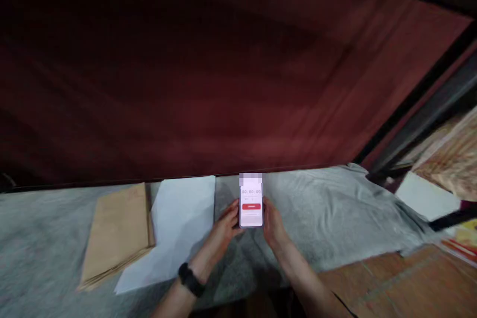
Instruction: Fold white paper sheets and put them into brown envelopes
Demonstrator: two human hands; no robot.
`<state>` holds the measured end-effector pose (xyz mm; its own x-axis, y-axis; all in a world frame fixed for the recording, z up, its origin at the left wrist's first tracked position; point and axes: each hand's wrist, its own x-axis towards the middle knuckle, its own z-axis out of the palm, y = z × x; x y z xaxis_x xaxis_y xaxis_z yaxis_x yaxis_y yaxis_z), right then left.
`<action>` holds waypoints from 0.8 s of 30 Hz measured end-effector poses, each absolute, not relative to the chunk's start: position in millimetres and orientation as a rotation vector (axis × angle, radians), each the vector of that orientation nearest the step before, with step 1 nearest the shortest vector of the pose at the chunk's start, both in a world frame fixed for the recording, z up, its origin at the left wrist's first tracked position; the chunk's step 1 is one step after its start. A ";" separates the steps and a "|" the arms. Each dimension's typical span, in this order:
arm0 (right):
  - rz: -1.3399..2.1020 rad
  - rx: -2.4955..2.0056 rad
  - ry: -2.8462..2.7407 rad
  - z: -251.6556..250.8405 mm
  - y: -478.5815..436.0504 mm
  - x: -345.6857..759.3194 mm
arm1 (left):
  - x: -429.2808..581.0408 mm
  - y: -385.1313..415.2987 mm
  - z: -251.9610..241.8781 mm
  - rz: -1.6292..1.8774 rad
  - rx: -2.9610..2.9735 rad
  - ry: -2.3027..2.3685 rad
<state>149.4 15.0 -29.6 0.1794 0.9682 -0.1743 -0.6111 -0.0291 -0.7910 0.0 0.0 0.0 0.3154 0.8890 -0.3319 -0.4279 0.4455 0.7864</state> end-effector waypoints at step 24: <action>1.342 -0.918 -0.531 -27.2 15.5 146.9 | 0.5 -0.1 -0.5 0.963 0.647 0.795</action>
<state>146.9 15.5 -27.2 0.1891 0.9667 -0.1721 -0.5873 -0.0291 -0.8089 0.5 -0.1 -0.5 0.3411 0.8928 -0.2943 -0.4579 0.4312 0.7774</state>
